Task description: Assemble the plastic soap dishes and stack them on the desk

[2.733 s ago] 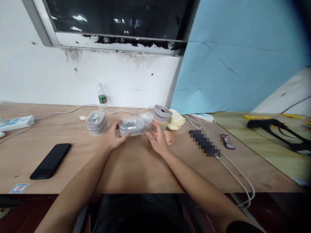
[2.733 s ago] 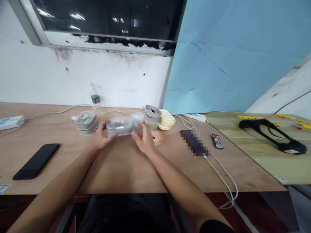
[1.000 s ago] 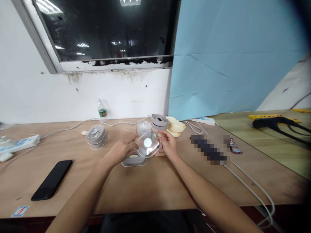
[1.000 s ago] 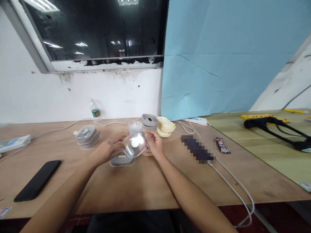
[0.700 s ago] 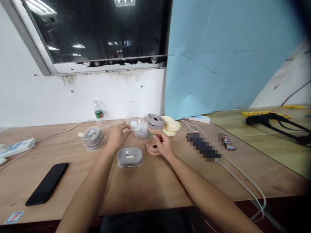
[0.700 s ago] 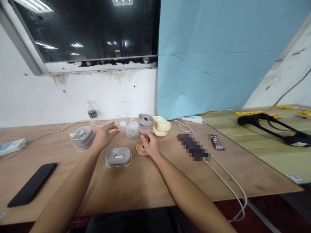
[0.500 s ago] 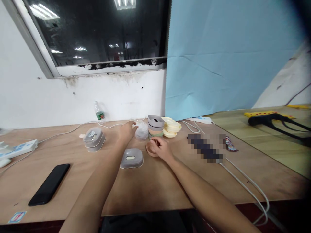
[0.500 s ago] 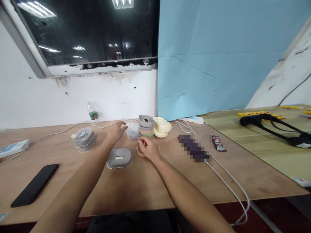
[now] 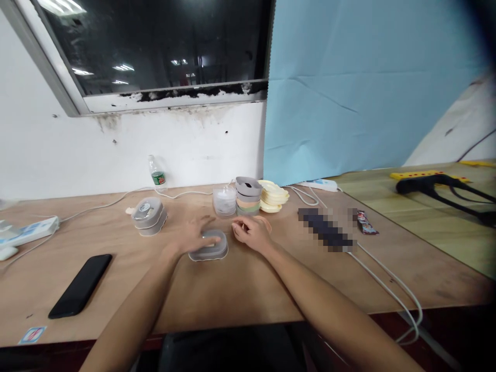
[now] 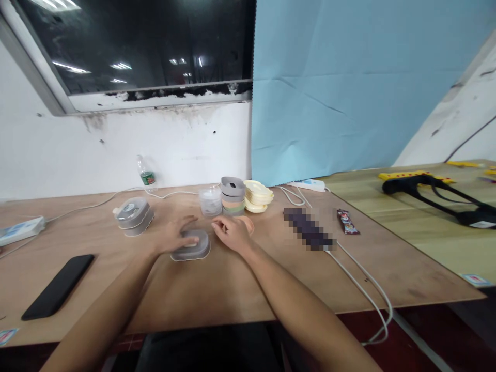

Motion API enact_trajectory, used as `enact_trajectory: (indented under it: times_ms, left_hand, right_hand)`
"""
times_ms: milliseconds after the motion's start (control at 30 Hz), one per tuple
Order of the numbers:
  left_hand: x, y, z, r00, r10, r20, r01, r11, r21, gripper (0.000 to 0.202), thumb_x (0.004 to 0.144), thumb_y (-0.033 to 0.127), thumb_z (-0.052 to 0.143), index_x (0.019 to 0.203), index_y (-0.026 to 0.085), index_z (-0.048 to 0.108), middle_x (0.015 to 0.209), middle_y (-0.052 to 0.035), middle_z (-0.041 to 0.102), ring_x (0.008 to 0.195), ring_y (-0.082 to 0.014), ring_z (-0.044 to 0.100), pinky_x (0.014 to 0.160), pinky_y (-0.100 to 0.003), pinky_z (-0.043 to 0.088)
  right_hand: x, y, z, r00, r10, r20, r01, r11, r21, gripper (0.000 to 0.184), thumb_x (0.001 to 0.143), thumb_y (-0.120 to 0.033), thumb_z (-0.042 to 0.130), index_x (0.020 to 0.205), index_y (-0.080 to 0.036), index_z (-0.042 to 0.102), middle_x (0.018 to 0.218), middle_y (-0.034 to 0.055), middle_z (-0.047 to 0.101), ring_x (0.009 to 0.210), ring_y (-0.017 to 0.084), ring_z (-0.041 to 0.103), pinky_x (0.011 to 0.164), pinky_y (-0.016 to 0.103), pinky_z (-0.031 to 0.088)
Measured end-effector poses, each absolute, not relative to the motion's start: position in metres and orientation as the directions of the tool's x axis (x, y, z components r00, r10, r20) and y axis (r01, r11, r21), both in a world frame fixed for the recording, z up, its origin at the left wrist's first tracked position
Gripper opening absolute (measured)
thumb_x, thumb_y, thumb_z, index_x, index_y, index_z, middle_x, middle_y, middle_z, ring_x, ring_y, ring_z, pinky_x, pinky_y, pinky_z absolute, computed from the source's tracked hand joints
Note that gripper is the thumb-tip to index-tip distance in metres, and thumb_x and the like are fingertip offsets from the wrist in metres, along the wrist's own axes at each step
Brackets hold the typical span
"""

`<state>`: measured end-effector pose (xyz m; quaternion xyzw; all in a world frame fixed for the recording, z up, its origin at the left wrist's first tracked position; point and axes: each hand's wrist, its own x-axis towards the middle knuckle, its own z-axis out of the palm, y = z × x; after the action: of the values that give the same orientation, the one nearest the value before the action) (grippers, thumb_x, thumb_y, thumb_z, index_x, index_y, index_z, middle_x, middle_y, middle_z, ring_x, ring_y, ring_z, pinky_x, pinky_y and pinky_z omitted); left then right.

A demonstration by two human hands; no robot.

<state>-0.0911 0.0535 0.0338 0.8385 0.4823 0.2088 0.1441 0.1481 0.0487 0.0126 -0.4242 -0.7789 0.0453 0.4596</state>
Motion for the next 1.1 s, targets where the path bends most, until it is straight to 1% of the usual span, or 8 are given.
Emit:
enact_trajectory:
  times_ms: [133,300,400,600,767,900,1033,1100]
  left_hand:
    - [-0.107,0.038,0.014,0.514,0.850,0.119,0.723,-0.503,0.473,0.097,0.052,0.062,0.075,0.136,0.024,0.044,0.138,-0.0109,0.048,0.125,-0.0362,0.045,0.102,-0.048,0.038]
    - [-0.109,0.041,0.001,0.501,0.831,0.243,0.603,-0.537,0.590,0.088,0.057,0.054,0.077,0.134,0.024,0.046,0.133,-0.0096,0.051,0.118,-0.0314,0.051,0.100,-0.045,0.041]
    - [-0.108,0.040,0.003,0.442,0.843,0.306,0.552,-0.525,0.648,0.082,0.062,0.050,0.075,0.133,0.022,0.045,0.132,-0.0105,0.052,0.118,-0.0301,0.052,0.101,-0.045,0.041]
    - [-0.099,0.031,0.005,0.379,0.854,0.356,0.406,-0.500,0.765,0.074,0.066,0.044,0.075,0.130,0.021,0.049,0.129,-0.0100,0.055,0.117,-0.0293,0.053,0.100,-0.044,0.042]
    - [-0.093,0.032,-0.002,0.373,0.863,0.341,0.165,-0.424,0.891,0.067,0.069,0.043,0.073,0.127,0.017,0.052,0.128,-0.0115,0.057,0.117,-0.0293,0.053,0.101,-0.043,0.039]
    - [-0.092,0.035,-0.004,0.361,0.882,0.302,-0.019,-0.317,0.948,0.065,0.071,0.047,0.071,0.124,0.015,0.053,0.128,-0.0137,0.056,0.118,-0.0298,0.053,0.100,-0.041,0.040]
    - [-0.092,0.036,-0.002,0.310,0.906,0.289,-0.074,-0.280,0.957,0.066,0.071,0.052,0.069,0.124,0.014,0.053,0.129,-0.0153,0.056,0.117,-0.0309,0.053,0.099,-0.042,0.040]
    - [-0.093,0.038,-0.002,0.267,0.915,0.303,-0.058,-0.298,0.953,0.068,0.072,0.054,0.068,0.124,0.014,0.052,0.130,-0.0152,0.055,0.118,-0.0308,0.052,0.099,-0.042,0.040]
  right_hand:
    - [0.146,0.052,0.008,-0.245,0.709,0.662,0.602,0.646,-0.469,0.019,0.087,-0.032,0.052,0.094,-0.022,0.067,0.073,0.0001,0.068,0.060,0.012,0.057,0.061,0.024,0.040]
    - [0.146,0.056,0.001,-0.244,0.728,0.641,0.614,0.627,-0.479,0.018,0.086,-0.032,0.054,0.093,-0.022,0.067,0.074,0.0003,0.068,0.059,0.012,0.056,0.060,0.024,0.041]
    - [0.146,0.056,-0.001,-0.249,0.747,0.616,0.624,0.610,-0.488,0.021,0.085,-0.028,0.053,0.101,-0.023,0.066,0.074,-0.0001,0.068,0.061,0.013,0.058,0.061,0.025,0.043]
    - [0.139,0.052,-0.002,-0.344,0.715,0.609,0.577,0.673,-0.463,0.039,0.079,-0.019,0.056,0.118,-0.024,0.058,0.100,0.0029,0.069,0.067,0.013,0.060,0.063,0.026,0.045]
    - [0.140,0.052,-0.002,-0.249,0.698,0.672,0.599,0.656,-0.460,0.018,0.080,-0.023,0.058,0.096,-0.022,0.066,0.072,0.0000,0.068,0.061,0.014,0.060,0.060,0.025,0.044]
    - [0.143,0.053,0.001,-0.274,0.659,0.701,0.594,0.689,-0.415,0.015,0.084,-0.021,0.052,0.088,-0.023,0.067,0.075,0.0004,0.069,0.066,0.014,0.061,0.063,0.025,0.044]
    - [0.145,0.053,-0.001,-0.230,0.615,0.754,0.618,0.691,-0.375,0.008,0.077,-0.020,0.055,0.076,-0.022,0.062,0.069,-0.0005,0.066,0.058,0.012,0.056,0.059,0.024,0.041]
    - [0.147,0.054,-0.003,-0.164,0.627,0.761,0.633,0.659,-0.407,0.004,0.074,-0.021,0.057,0.071,-0.021,0.059,0.066,-0.0011,0.064,0.055,0.011,0.053,0.058,0.024,0.041]
